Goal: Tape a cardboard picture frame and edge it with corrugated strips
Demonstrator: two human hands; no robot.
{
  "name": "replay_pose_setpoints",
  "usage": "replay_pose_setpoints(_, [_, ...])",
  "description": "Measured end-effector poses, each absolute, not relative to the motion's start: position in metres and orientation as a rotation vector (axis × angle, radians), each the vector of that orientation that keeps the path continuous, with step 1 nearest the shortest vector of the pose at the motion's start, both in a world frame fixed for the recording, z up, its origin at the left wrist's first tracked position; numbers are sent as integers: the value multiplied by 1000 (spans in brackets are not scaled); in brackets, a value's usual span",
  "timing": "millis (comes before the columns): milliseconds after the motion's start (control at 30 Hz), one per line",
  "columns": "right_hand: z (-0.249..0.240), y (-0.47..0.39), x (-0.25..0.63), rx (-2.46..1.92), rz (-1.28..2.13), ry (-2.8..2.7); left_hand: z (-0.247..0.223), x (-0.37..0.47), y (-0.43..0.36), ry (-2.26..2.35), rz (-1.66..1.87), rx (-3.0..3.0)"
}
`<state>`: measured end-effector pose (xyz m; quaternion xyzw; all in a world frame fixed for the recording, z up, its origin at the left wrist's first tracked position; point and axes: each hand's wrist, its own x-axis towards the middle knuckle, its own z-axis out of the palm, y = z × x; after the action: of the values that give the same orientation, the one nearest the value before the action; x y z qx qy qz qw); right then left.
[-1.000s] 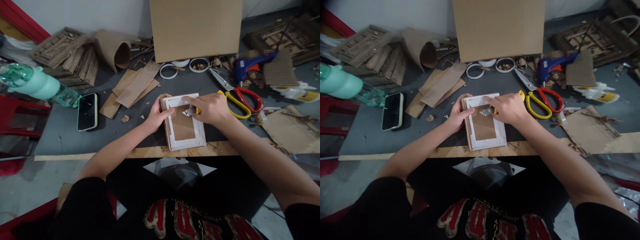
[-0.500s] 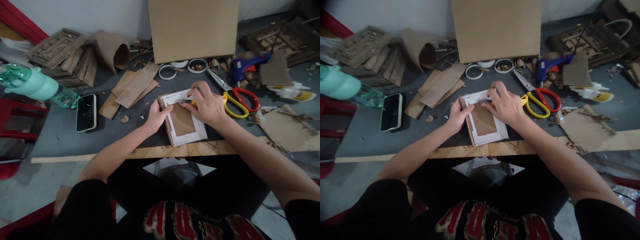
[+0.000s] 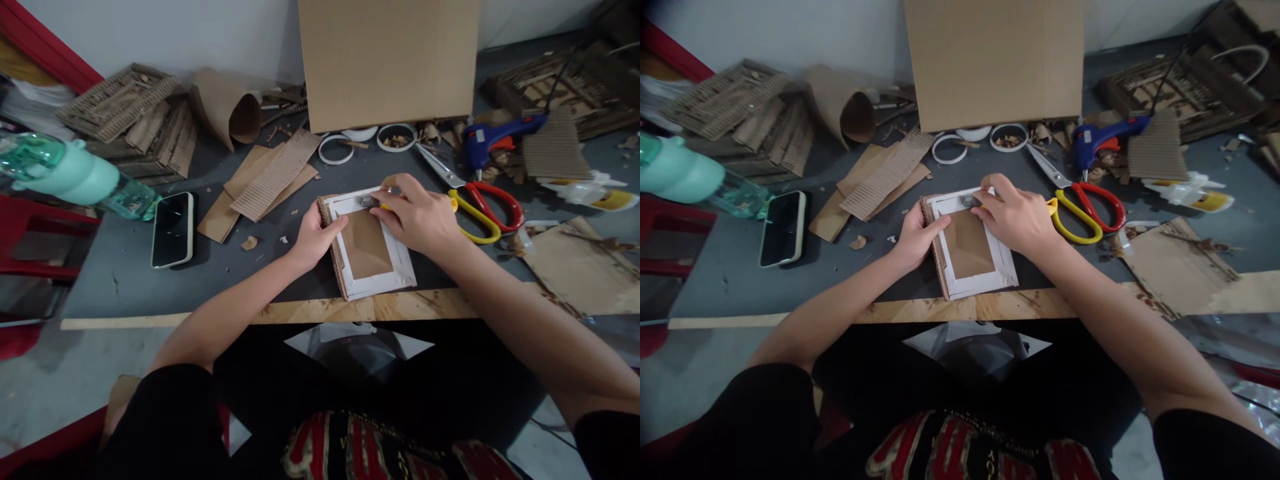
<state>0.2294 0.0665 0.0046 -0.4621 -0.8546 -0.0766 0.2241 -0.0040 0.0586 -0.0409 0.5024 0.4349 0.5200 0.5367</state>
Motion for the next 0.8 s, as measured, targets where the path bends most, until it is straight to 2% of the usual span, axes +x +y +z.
replay_pose_setpoints(200, [6,64,232,-1272,-141,-2392,-43,-5,60,1029,1228,1221])
replay_pose_setpoints(800, [0,62,227,-1283,-241,-2341,-41,-6,62,1033,1171,1251])
